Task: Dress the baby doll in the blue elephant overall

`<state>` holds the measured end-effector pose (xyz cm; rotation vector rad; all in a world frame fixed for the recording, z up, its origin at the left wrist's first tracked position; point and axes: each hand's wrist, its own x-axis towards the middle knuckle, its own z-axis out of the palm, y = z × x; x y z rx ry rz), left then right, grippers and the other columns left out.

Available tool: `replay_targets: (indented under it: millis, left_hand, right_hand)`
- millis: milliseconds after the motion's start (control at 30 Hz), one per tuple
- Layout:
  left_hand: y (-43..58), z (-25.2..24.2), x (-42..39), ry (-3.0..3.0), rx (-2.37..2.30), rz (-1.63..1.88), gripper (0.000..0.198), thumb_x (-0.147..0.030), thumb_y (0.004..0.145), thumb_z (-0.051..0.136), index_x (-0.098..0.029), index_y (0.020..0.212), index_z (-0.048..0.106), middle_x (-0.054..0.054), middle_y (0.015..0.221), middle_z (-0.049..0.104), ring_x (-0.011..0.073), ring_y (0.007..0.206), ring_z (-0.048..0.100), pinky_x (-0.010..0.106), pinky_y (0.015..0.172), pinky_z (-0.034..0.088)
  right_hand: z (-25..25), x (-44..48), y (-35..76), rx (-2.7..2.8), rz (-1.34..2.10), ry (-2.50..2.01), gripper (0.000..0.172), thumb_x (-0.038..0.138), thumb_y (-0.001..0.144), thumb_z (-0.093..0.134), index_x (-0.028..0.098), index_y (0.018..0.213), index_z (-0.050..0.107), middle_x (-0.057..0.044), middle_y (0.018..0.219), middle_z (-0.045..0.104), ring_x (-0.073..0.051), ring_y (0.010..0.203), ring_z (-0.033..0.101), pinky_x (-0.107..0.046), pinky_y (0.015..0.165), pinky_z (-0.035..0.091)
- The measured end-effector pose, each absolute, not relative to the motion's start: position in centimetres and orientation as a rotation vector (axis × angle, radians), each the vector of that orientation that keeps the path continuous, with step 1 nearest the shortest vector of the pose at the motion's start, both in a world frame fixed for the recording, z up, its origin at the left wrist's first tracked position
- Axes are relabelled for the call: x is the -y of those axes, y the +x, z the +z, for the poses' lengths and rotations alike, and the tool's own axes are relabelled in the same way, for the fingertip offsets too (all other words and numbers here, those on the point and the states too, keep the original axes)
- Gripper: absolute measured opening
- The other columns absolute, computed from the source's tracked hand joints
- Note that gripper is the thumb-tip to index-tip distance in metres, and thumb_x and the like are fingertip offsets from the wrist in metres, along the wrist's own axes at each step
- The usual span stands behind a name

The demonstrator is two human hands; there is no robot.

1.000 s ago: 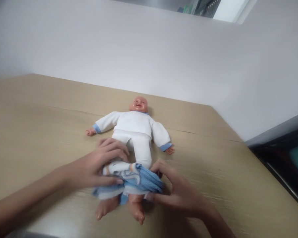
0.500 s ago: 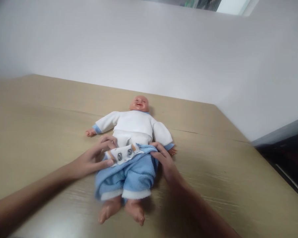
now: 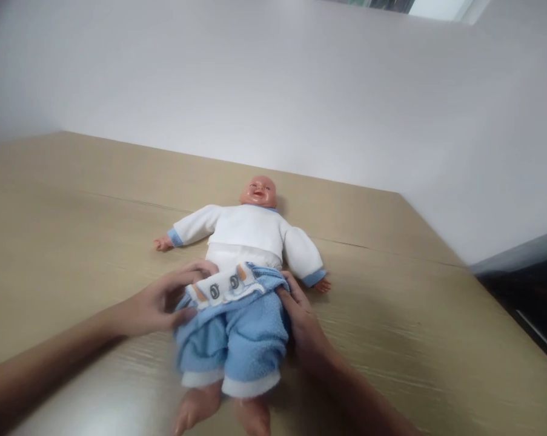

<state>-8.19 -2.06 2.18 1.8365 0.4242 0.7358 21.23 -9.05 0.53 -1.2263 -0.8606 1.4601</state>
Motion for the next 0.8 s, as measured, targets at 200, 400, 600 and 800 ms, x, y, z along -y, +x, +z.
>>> replay_targets:
  millis: [200, 400, 600, 800]
  left_hand:
    - [-8.1, 2.2, 2.3, 1.784, -0.560, 0.725, 0.035, -0.050, 0.109, 0.059, -0.018, 0.121, 0.067, 0.013, 0.126, 0.065, 0.0259, 0.116, 0.063, 0.040, 0.106, 0.053]
    - [-8.0, 2.5, 2.6, 1.838, -0.616, 0.724, 0.038, -0.055, 0.107, 0.059, -0.019, 0.118, 0.065, 0.012, 0.124, 0.062, 0.0270, 0.119, 0.060, 0.042, 0.109, 0.052]
    - [-9.2, 3.0, 2.6, 2.088, -0.569, 0.624, 0.063, -0.053, 0.083, 0.087, -0.021, 0.129, 0.059, 0.012, 0.139, 0.053, 0.0320, 0.130, 0.053, 0.045, 0.117, 0.047]
    - [-9.3, 2.9, 2.7, 2.070, -0.485, 0.627, 0.054, -0.031, 0.082, 0.084, -0.021, 0.130, 0.063, 0.012, 0.136, 0.054, 0.0317, 0.132, 0.054, 0.047, 0.121, 0.047]
  right_hand:
    - [0.7, 8.9, 21.2, 0.820, 1.394, -1.289, 0.058, 0.067, 0.082, 0.087, 0.032, 0.126, 0.076, -0.002, 0.137, 0.078, -0.032, 0.134, 0.068, -0.045, 0.123, 0.047]
    - [0.3, 8.7, 21.6, 0.850, 1.367, -1.309, 0.056, 0.064, 0.088, 0.083, 0.033, 0.133, 0.074, -0.002, 0.140, 0.077, -0.031, 0.134, 0.067, -0.046, 0.122, 0.047]
    - [0.2, 9.1, 21.6, 0.918, 1.296, -1.342, 0.059, 0.069, 0.086, 0.083, 0.032, 0.131, 0.075, -0.002, 0.137, 0.077, -0.031, 0.131, 0.067, -0.044, 0.120, 0.048]
    - [0.2, 9.2, 21.5, 0.943, 1.261, -1.393, 0.058, 0.071, 0.088, 0.079, 0.032, 0.130, 0.075, -0.004, 0.135, 0.078, -0.033, 0.131, 0.068, -0.048, 0.120, 0.049]
